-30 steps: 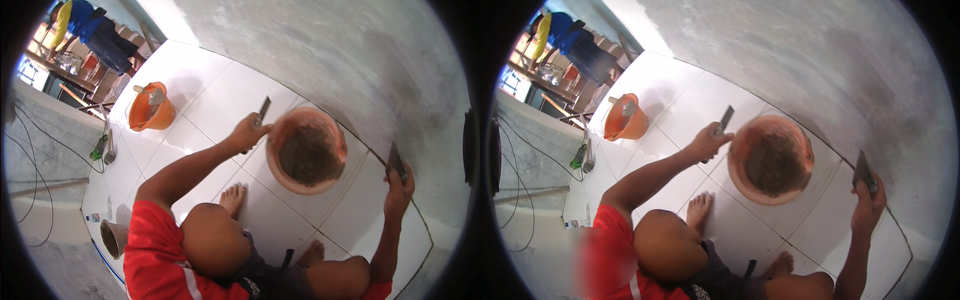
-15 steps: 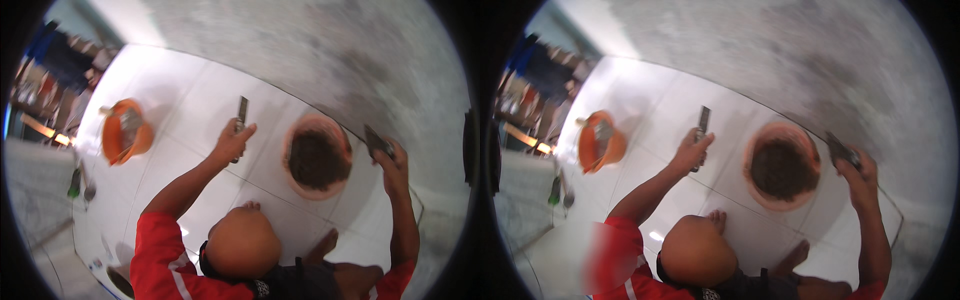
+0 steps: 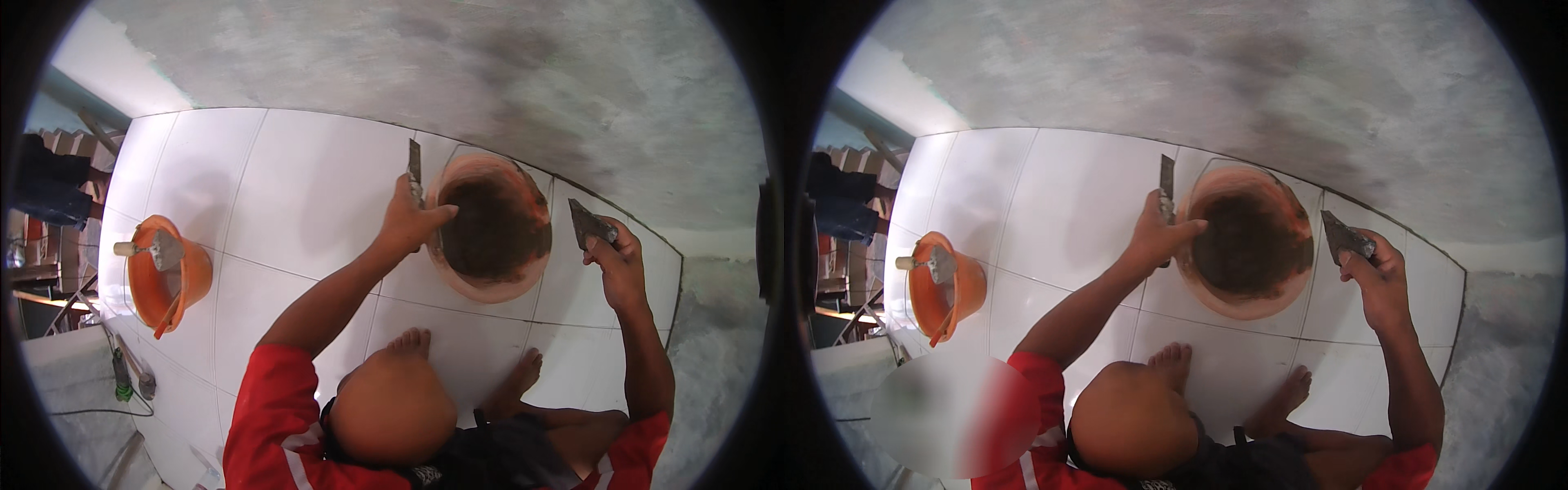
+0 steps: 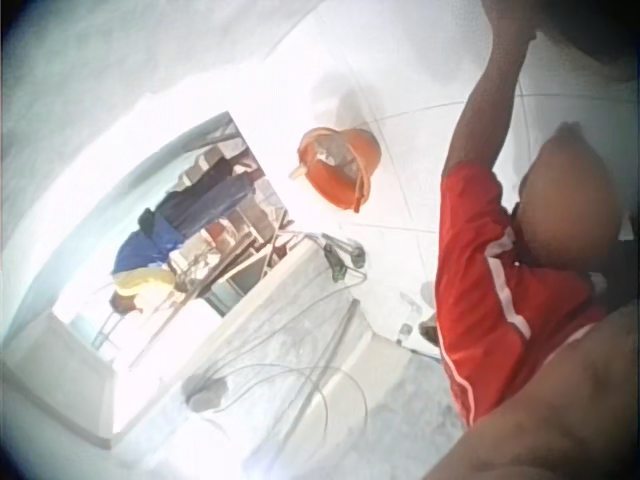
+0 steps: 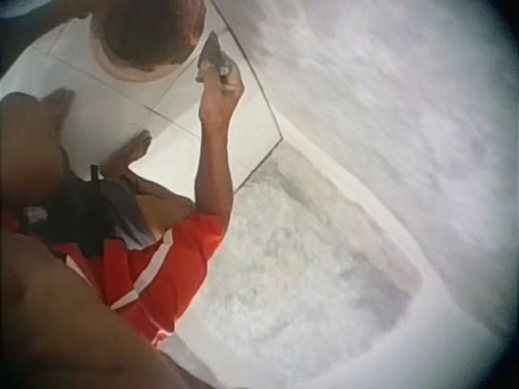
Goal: The person scoops grout from a bucket using a trowel and applies it to the gaps between white floor tiles with a smaller tool. They repeatedly smooth the grout lines and wipe excess material from the tile surfaces.
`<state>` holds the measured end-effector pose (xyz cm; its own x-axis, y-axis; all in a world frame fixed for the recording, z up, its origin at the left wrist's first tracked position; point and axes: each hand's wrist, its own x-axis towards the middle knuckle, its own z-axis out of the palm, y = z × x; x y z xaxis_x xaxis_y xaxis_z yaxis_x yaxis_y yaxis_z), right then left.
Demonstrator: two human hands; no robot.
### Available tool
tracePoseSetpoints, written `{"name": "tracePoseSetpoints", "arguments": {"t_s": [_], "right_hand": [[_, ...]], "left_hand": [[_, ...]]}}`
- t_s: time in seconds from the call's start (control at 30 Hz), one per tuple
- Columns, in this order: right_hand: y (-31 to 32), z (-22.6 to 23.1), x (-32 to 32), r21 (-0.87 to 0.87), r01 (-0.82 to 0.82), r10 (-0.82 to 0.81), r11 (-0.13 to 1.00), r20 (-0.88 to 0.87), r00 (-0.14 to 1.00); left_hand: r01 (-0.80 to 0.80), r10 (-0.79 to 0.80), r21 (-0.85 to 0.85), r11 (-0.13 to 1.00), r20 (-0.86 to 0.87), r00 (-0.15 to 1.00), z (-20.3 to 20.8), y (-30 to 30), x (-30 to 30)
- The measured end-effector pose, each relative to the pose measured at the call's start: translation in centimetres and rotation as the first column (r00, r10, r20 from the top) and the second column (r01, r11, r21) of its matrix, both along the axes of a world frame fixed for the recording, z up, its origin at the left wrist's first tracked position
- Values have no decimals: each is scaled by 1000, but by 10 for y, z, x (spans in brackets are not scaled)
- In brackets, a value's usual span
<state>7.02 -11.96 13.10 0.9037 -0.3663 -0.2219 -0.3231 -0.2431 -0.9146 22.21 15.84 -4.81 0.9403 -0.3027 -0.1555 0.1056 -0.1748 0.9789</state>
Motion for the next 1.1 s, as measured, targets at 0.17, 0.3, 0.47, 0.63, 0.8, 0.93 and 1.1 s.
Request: {"name": "tracePoseSetpoints", "arguments": {"t_s": [0.17,0.3,0.47,0.63,0.8,0.93,1.1], "right_hand": [[16,-5,21,-84,-104,106,991,20,994],[10,-10,26,-82,-116,120,990,37,992],[17,-29,41,100,-184,179,978,55,982],[25,-42,52,130,-261,262,957,8,965],[37,-38,59,104,-403,399,909,61,915],[32,-25,54,81,-381,382,921,3,924],[25,-36,48,69,-382,381,922,28,924]], "left_hand": [[-37,50,123,992,-108,993,19,20,-8],[-180,186,110,978,-45,982,46,67,-19],[-423,425,95,901,3,905,71,184,-27],[-579,581,50,814,-51,812,66,249,-33],[-585,589,75,808,-132,797,41,299,-45],[-675,733,288,679,-225,642,56,308,-72],[-534,594,445,719,7,805,119,280,-86]]}}
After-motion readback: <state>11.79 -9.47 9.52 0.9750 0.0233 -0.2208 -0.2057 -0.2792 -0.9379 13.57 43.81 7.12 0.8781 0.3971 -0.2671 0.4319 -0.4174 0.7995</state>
